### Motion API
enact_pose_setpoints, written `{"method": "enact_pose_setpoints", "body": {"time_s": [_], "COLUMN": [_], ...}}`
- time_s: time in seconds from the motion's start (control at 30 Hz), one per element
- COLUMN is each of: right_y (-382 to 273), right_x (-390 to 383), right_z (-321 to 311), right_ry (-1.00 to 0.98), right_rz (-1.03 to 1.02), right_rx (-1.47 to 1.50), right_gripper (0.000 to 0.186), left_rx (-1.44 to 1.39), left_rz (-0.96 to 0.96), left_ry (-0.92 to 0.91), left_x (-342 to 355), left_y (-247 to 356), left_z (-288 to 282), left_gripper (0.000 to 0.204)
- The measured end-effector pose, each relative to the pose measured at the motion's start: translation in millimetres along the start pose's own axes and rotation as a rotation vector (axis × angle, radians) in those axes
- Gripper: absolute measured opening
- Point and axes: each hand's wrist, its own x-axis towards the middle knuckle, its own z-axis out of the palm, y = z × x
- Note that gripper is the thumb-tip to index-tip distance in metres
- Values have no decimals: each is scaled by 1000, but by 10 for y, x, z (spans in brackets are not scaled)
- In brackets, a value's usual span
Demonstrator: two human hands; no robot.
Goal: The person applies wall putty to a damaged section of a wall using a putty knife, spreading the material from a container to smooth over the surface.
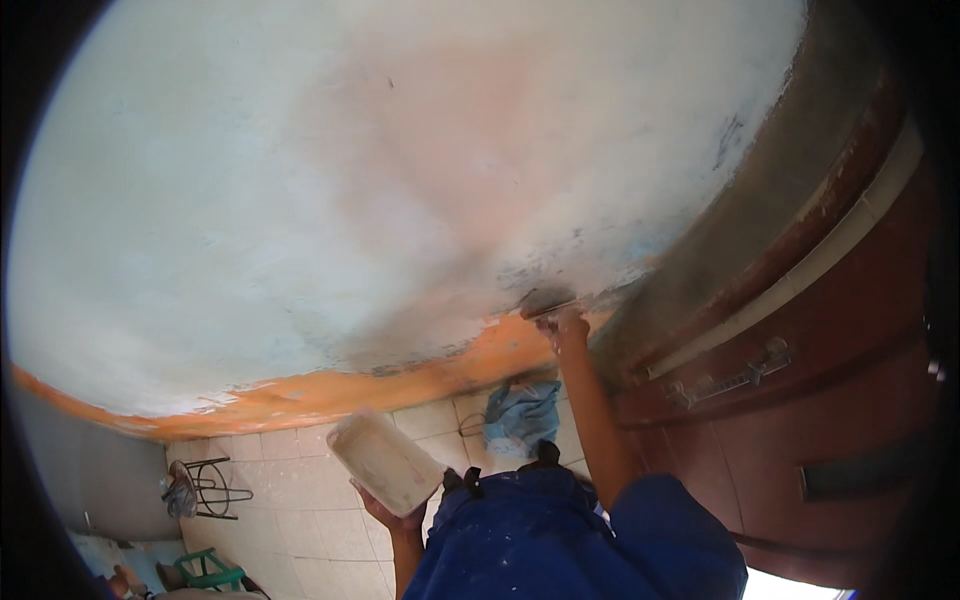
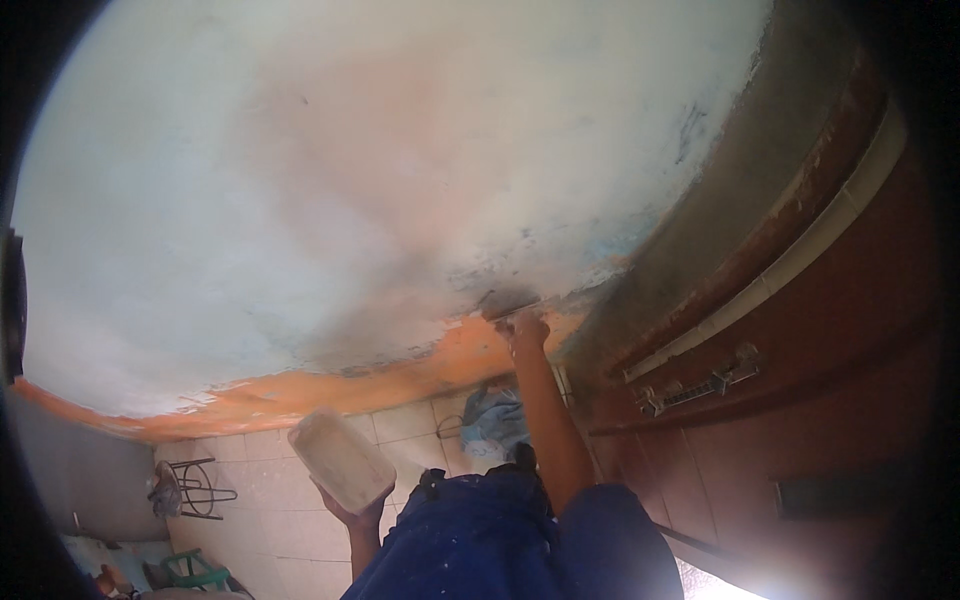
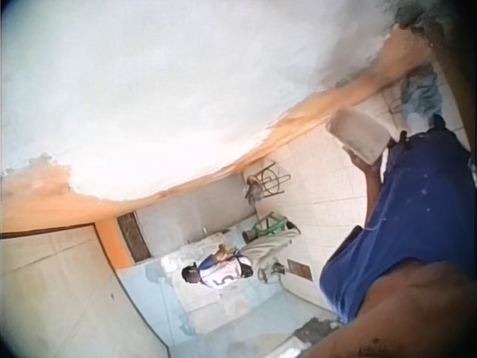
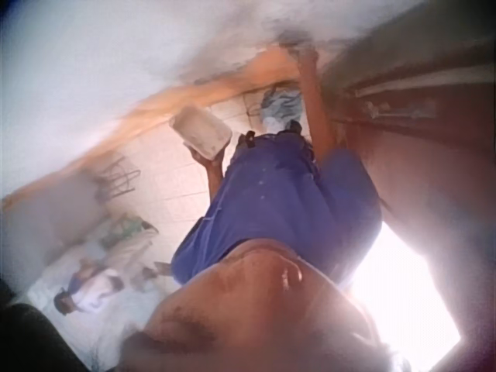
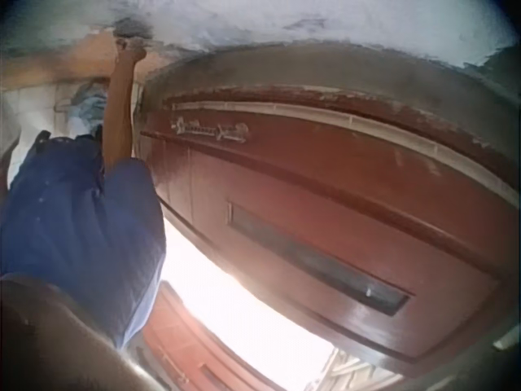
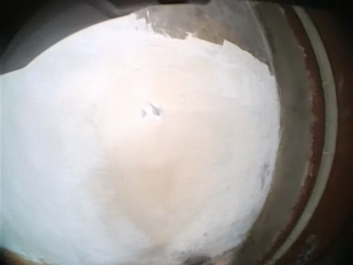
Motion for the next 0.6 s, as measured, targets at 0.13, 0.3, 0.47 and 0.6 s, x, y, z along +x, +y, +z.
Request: {"method": "enact_pose_setpoints", "body": {"time_s": [0.13,0.3,0.47,0.6], "right_y": [-298,-519,-506,-125], "right_x": [-181,-399,-938,-779], "right_z": [292,208,-70,-477], "right_ry": [-287,-367,-504,-310], "right_rz": [-52,-128,-217,-101], "right_rx": [-94,66,117,-117], "right_gripper": [7,3,9,3], "left_rx": [462,-284,-236,-201], "left_rz": [313,-33,-57,-57], "left_ry": [109,187,152,152], "left_x": [43,-135,-66,-5], "left_y": [-130,149,151,120], "left_z": [-414,87,182,238], "left_gripper": [76,78,83,84]}}
